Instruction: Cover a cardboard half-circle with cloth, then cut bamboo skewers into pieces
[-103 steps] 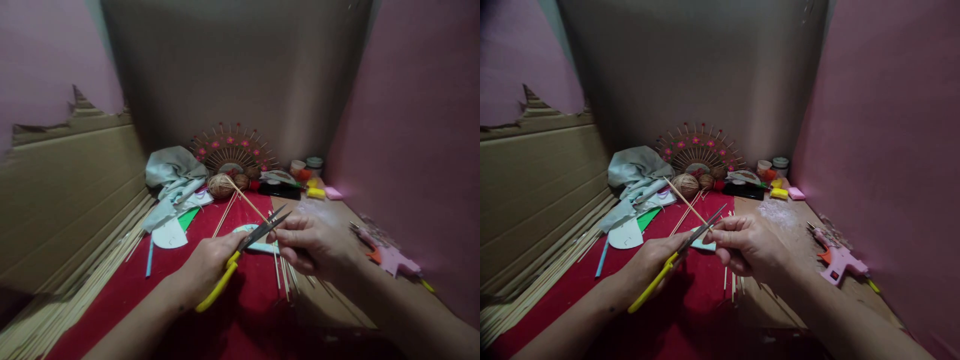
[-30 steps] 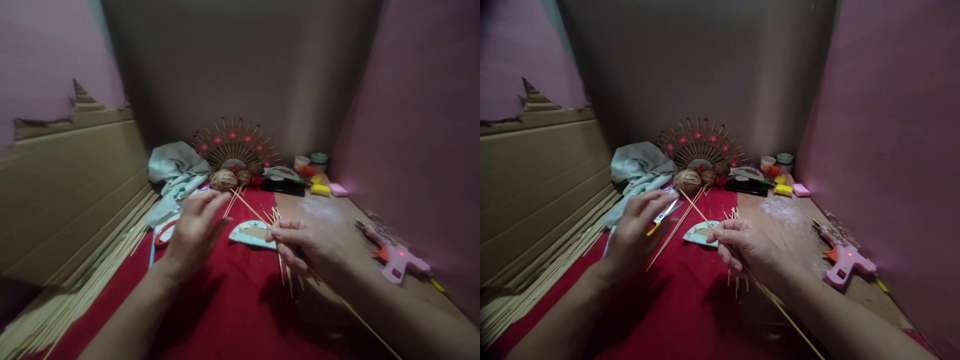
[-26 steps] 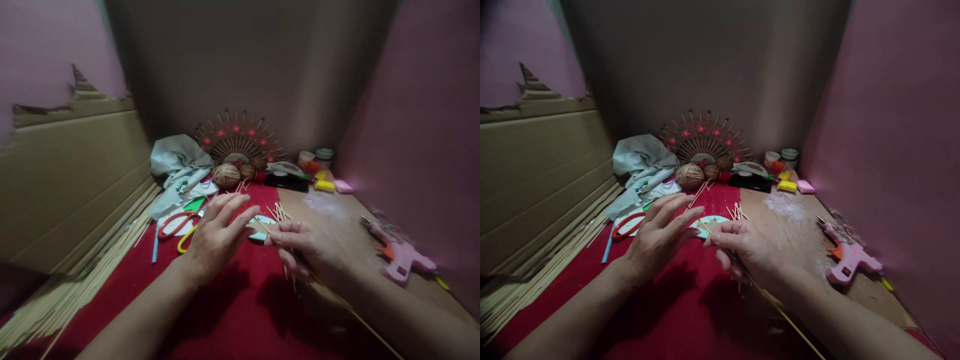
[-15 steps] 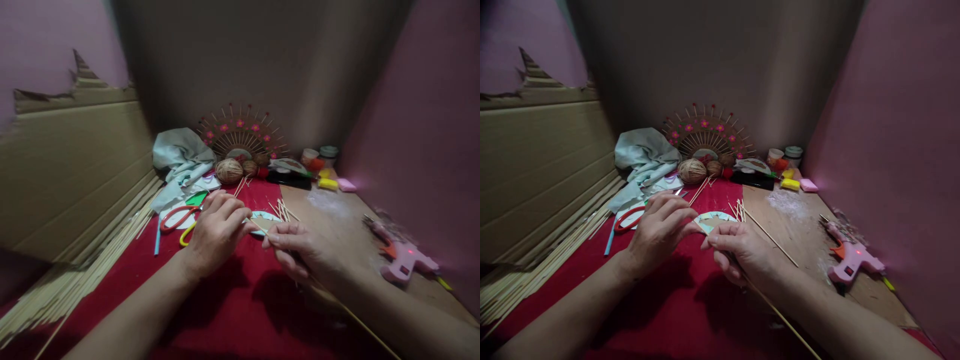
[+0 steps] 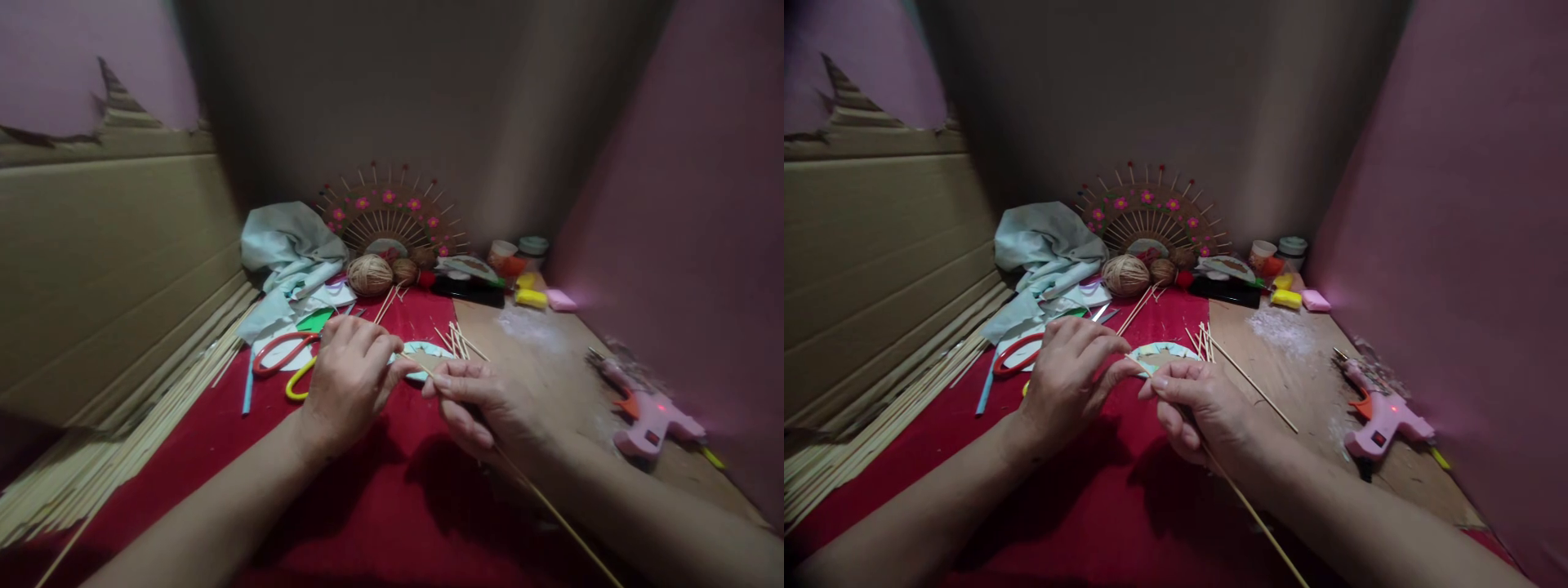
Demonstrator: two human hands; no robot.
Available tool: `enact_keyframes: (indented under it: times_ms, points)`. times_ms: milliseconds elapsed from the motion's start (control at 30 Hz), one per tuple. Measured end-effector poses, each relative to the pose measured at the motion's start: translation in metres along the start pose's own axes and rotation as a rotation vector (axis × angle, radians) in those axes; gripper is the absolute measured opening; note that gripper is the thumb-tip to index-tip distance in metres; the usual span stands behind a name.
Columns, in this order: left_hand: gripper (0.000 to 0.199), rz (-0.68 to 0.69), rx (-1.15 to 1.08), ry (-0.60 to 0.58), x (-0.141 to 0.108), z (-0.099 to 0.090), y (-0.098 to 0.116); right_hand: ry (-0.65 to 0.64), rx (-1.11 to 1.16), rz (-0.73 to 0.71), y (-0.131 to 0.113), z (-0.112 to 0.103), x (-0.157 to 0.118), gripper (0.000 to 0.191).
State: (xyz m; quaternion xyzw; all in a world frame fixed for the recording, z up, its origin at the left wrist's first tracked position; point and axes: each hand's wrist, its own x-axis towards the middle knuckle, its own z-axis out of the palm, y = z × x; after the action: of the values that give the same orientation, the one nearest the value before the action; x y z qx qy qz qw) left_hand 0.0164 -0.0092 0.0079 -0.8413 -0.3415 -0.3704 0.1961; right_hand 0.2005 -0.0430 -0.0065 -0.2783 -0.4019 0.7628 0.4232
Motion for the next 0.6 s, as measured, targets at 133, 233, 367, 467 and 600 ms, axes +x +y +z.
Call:
enact_keyframes:
  times_ms: [133,233,367,467,600]
  points:
    - [0.023,-0.013,0.012,0.018,0.001,0.005,0.008,0.004,0.033,-0.033,-0.001,0.005,0.000,0.011]
    - [0.031,-0.080,-0.123,-0.005,0.001,0.009,0.014,0.028,-0.023,-0.030,-0.002,0.011,-0.002,0.013]
    - [0.026,-0.356,-0.708,-0.305,0.002,0.004,0.016,0.129,-0.086,-0.093,-0.014,0.009,-0.002,0.016]
    - [0.019,-0.503,-1.082,-0.587,0.008,-0.017,0.009,0.262,-0.123,-0.265,-0.031,-0.004,0.000,0.014]
    - [0.016,-0.451,-1.082,-0.892,0.003,-0.062,-0.010,0.402,-0.090,-0.298,-0.044,-0.020,0.005,0.007]
